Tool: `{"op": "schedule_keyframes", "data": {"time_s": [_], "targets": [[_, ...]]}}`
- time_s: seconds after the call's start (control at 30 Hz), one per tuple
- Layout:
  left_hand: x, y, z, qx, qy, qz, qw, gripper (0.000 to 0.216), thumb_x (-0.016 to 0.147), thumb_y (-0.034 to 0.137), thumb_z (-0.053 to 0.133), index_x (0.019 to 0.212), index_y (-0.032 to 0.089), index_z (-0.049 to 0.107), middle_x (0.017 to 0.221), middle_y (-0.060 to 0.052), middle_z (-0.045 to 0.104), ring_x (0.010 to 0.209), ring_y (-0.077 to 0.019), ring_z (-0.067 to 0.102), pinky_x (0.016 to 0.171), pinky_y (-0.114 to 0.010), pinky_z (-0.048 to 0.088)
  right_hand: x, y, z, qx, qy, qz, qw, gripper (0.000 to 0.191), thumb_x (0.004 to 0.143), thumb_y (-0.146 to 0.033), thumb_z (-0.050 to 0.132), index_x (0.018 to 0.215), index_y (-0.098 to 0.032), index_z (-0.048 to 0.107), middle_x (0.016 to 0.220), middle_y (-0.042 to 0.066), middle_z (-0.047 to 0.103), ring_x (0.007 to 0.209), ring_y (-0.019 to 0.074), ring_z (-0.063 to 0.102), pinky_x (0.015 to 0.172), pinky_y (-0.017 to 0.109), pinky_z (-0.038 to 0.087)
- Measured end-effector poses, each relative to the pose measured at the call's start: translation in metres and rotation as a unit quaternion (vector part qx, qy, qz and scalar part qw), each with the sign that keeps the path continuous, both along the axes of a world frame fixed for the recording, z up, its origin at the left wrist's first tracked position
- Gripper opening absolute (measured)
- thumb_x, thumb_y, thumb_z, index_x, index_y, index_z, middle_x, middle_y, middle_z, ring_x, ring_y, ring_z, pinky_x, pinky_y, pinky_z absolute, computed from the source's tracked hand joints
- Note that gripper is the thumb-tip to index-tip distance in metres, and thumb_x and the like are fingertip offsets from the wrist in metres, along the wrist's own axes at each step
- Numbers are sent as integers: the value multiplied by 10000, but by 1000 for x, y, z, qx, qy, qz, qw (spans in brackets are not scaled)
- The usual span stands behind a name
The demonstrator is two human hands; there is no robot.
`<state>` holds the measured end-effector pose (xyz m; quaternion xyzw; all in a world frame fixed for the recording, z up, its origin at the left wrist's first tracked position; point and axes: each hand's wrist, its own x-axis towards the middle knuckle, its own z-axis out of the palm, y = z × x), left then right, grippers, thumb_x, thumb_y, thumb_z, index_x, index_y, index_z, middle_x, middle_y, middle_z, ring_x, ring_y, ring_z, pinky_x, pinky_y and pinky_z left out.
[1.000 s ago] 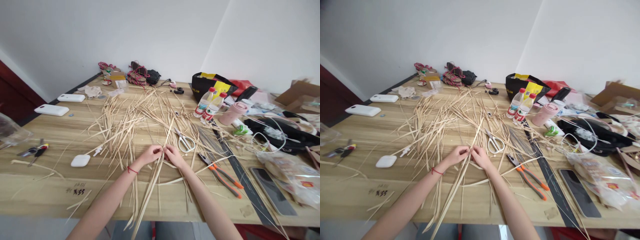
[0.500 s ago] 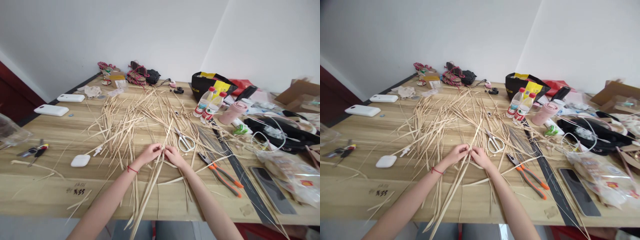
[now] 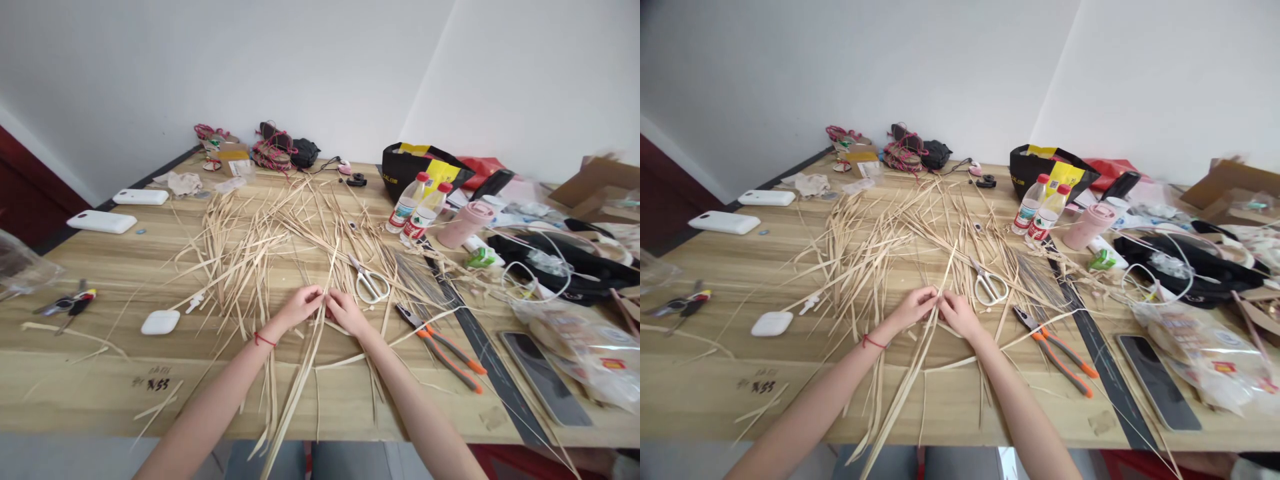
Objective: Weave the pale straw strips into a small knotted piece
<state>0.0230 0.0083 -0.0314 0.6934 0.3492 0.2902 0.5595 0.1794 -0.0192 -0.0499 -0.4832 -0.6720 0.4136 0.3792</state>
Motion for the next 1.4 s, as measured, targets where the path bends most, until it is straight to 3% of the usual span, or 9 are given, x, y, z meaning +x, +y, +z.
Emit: {"op": "schedule_keyframes", "data": {"time_s": [0.3,0.53,0.73,1.2,1.4], "targets": [[-2,4,-9,-52,-37,-24,998,221,802,345,465,703,148,470,546,54,433,464,-70,398,442,-177,317,0,2,1,-37,64,40,996,283,862,-385,381,676,-186,459,516,-44,459,456,96,420,463,214,336],[0,3,-12,-27,-5,9,1000,223,815,353,449,709,157,468,503,67,379,432,-66,360,416,-173,285,1,1,2,3,-6,57,998,237,846,-313,411,668,-169,470,555,-39,465,513,93,422,504,206,334],[0,3,-11,-7,-8,22,1000,251,828,387,425,732,161,473,529,63,383,442,-65,348,421,-178,279,0,0,4,7,-8,57,998,200,839,-279,420,686,-162,473,569,-40,469,520,89,424,509,200,333],[-1,2,-9,-49,-29,-10,998,253,835,393,410,732,165,446,550,60,409,437,-64,378,417,-180,295,4,3,1,-110,140,109,978,172,810,-279,443,718,-153,515,538,-38,475,462,80,418,454,193,336],[-1,3,-9,-18,-24,15,999,239,830,375,425,716,165,443,560,61,394,463,-67,372,443,-182,303,0,1,0,-51,70,74,993,116,777,-254,495,724,-152,511,593,-41,458,507,77,396,475,191,321]]}}
